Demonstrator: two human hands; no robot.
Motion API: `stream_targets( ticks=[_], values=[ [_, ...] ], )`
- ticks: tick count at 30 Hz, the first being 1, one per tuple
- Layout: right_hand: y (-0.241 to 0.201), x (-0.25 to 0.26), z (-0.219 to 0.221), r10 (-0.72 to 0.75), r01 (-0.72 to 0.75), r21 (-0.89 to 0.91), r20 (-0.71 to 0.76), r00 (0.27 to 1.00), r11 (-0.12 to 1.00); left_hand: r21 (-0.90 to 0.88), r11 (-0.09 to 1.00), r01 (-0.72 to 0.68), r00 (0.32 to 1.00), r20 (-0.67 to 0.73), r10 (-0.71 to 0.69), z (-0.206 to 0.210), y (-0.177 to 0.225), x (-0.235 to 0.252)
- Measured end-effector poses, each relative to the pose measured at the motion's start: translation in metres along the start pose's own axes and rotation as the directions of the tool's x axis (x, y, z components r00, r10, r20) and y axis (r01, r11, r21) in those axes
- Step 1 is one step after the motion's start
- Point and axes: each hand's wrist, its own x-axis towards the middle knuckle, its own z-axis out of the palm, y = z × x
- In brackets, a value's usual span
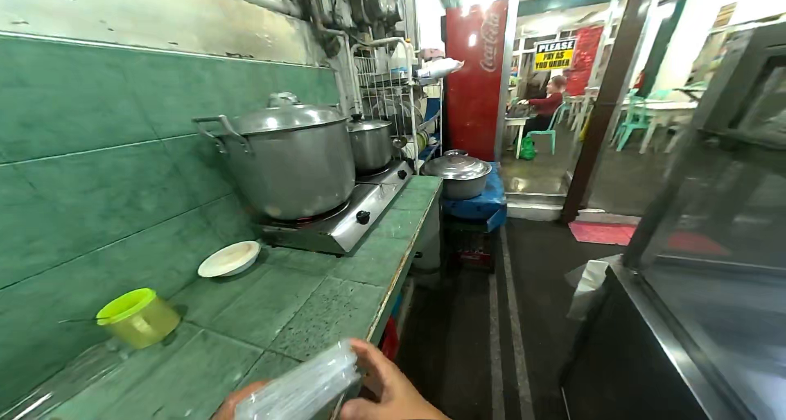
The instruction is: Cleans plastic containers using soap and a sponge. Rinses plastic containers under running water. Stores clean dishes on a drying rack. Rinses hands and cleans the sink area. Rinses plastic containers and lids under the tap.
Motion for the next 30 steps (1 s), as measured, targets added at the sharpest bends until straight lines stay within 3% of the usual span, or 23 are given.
stream_targets(
  ticks=[2,4,8,10,13,16,20,22,26,30],
  values=[
    [0.002,-0.009,-0.02,0.173,-0.151,0.15,-0.15,0.973,0.977,-0.089,0.996,0.008,0.994,-0.105,-0.017,0.027,0.004,0.019],
    [0.001,-0.018,-0.044,0.371,-0.282,0.321,-0.258,0.892,0.904,-0.199,0.98,-0.024,0.987,-0.163,-0.009,0.055,0.007,0.041],
    [-0.003,-0.022,-0.095,0.539,-0.257,0.604,-0.348,0.767,0.754,-0.25,0.939,-0.235,0.96,-0.211,0.184,0.121,0.017,0.086],
    [-0.011,-0.017,-0.124,0.516,-0.15,0.671,-0.387,0.764,0.726,-0.367,0.897,-0.247,0.965,-0.179,0.192,0.158,0.013,0.106],
    [-0.031,-0.001,-0.168,0.418,0.041,0.709,-0.461,0.783,0.704,-0.563,0.811,-0.159,0.987,-0.085,0.134,0.217,0.003,0.131],
    [-0.053,0.02,-0.204,0.323,0.181,0.699,-0.524,0.788,0.691,-0.649,0.747,-0.142,0.985,-0.022,0.169,0.275,-0.021,0.161],
    [-0.045,0.051,-0.259,0.336,0.218,0.679,-0.584,0.739,0.701,-0.703,0.685,-0.19,0.968,-0.018,0.25,0.33,-0.044,0.22],
    [-0.04,0.069,-0.285,0.356,0.221,0.676,-0.604,0.713,0.703,-0.698,0.699,-0.157,0.971,0.022,0.24,0.346,-0.053,0.247],
    [-0.023,0.09,-0.343,0.324,0.229,0.687,-0.576,0.751,0.69,-0.743,0.661,-0.107,0.972,0.061,0.227,0.378,-0.063,0.296],
    [-0.011,0.099,-0.395,0.293,0.319,0.653,-0.651,0.7,0.687,-0.745,0.667,0.022,0.967,0.186,0.176,0.419,-0.074,0.325]
  ],
)
